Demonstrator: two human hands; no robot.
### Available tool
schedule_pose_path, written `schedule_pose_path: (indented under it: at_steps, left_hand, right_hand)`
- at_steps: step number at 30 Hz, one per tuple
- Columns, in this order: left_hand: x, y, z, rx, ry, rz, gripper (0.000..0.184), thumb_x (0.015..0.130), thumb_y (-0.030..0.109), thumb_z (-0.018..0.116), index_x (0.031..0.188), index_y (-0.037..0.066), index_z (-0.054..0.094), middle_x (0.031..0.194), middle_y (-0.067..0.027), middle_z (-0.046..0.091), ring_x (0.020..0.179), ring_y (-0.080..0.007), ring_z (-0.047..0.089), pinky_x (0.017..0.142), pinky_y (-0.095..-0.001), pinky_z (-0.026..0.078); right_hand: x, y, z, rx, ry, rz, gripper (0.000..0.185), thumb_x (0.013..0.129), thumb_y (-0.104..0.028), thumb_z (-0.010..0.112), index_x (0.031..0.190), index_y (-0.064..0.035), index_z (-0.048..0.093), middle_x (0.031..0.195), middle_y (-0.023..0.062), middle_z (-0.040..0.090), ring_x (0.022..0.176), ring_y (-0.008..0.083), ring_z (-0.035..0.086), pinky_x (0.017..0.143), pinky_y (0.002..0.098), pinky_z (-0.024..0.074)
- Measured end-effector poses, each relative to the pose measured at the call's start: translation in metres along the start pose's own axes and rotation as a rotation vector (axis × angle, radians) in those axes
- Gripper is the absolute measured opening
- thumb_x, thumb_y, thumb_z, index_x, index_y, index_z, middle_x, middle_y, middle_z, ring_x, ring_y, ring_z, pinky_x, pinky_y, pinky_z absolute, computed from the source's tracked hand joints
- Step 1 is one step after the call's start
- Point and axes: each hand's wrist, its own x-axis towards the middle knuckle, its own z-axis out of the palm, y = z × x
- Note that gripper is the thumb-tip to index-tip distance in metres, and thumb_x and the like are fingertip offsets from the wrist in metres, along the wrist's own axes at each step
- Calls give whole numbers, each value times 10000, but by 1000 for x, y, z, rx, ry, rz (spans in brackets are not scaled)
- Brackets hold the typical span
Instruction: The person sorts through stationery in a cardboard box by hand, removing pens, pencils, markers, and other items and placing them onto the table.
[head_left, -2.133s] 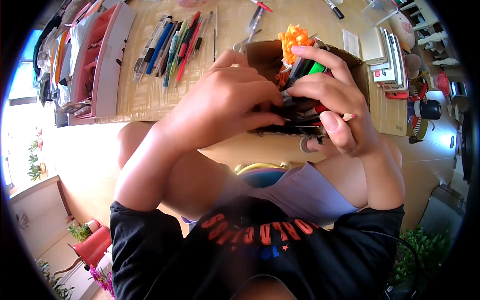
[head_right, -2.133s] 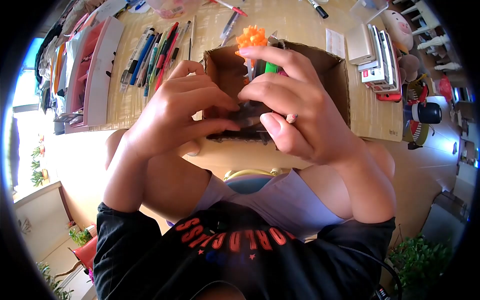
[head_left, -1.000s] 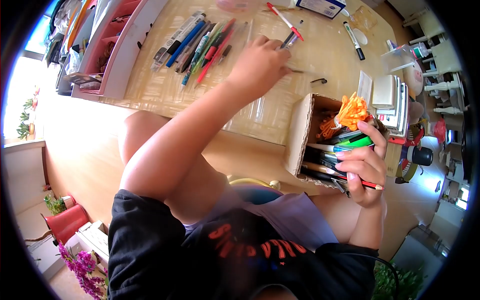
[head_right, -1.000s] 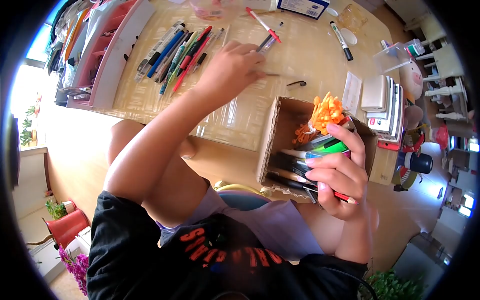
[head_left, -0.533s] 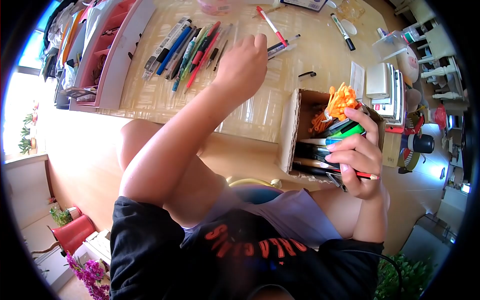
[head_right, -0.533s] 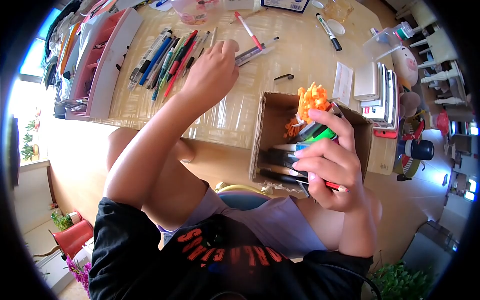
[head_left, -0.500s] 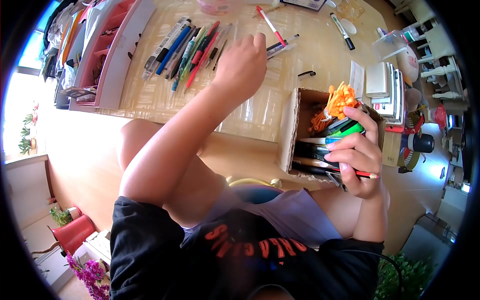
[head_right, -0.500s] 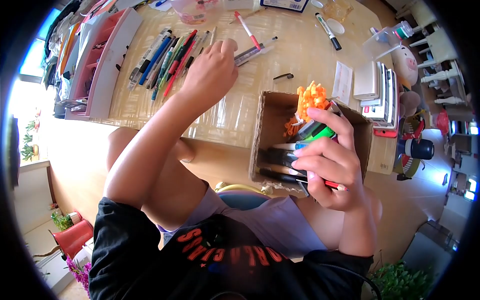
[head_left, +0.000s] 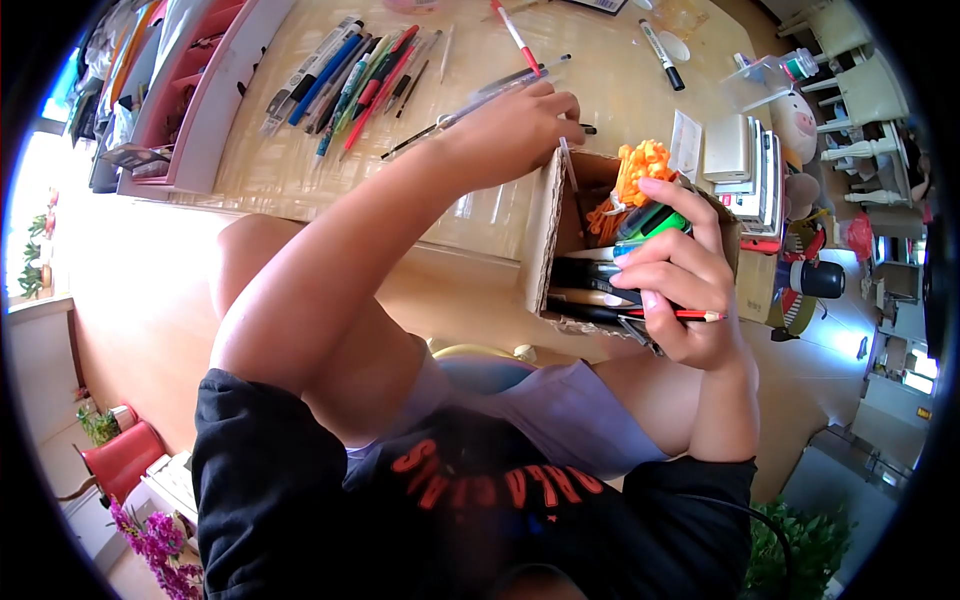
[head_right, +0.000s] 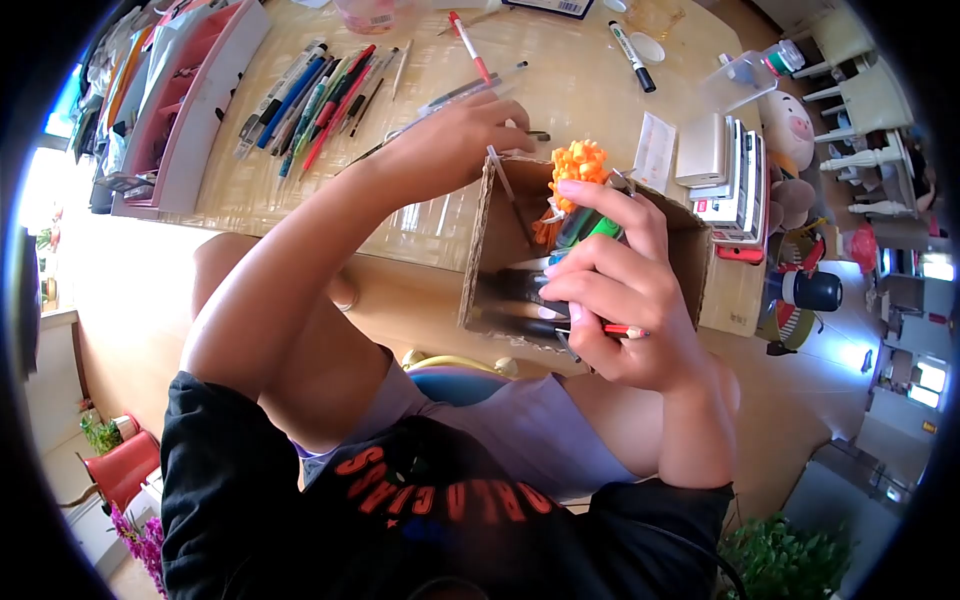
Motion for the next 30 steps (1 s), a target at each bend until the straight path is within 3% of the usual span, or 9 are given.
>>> schedule_pose_path:
  at_steps: [7,9,11,13,16,19,20,24,30]
  left_hand:
    - [-3,22,-24,49,77,-442,174,948,73,649,1117,86,687,931,-160,729,877,-438,694,779,-515,549]
    - [-6,32,-51,-27,153,-510,192,947,102,691,1133,55,683,961,-160,752,851,-413,709,775,-486,561]
    - [-15,40,-67,-78,273,-527,250,917,159,786,1124,32,729,898,-73,748,752,-185,662,751,-336,554]
    - [-19,69,-84,-141,318,-586,218,907,135,804,1088,22,756,890,-35,732,759,-119,622,757,-288,542]
    - [-25,101,-89,-393,247,-313,131,897,61,794,1025,40,779,913,-31,728,801,-110,638,767,-279,536]
    - [-29,115,-77,-307,142,-147,204,830,17,793,1030,55,785,900,-69,705,844,-224,669,768,-355,540]
    - [-30,117,-75,-329,102,-150,228,807,14,790,1031,58,785,880,-86,689,866,-273,666,768,-387,536]
    - [-32,121,-71,-473,2,-161,221,832,65,806,1052,56,786,868,-77,697,830,-252,671,769,-381,535]
    - [-26,99,-51,-99,323,-363,220,900,167,824,1078,45,780,864,-74,694,788,-206,645,725,-369,529]
  right_hand:
    - [-1,0,-2,-15,-6,-13,114,786,-88,631,846,-52,722,943,65,700,1382,398,572,1099,537,399]
    - [-3,1,-3,-15,-15,-22,111,789,-85,636,849,-43,719,949,70,701,1390,399,566,1099,538,403]
    - [-4,1,-3,-6,-10,-26,114,789,-73,637,856,-31,720,955,76,704,1399,398,560,1117,536,404]
    - [-5,1,-2,8,2,-27,116,787,-67,638,856,-29,722,960,79,706,1401,399,557,1128,536,402]
    - [-6,-1,-1,4,7,5,142,772,-37,648,881,-27,737,981,88,705,1411,378,551,1140,528,403]
    - [-6,-2,-1,-18,14,8,159,768,-14,651,895,-29,745,994,87,704,1417,361,546,1143,525,405]
    - [-6,-2,-1,-27,14,2,159,767,-12,652,894,-30,745,994,86,703,1418,361,545,1144,524,405]
    - [-5,-4,0,-38,22,-3,161,766,-6,647,893,-31,742,984,78,699,1417,363,544,1145,516,411]
    - [-8,0,0,-27,23,-22,155,798,-49,632,910,-38,738,984,80,703,1411,375,545,1144,512,417]
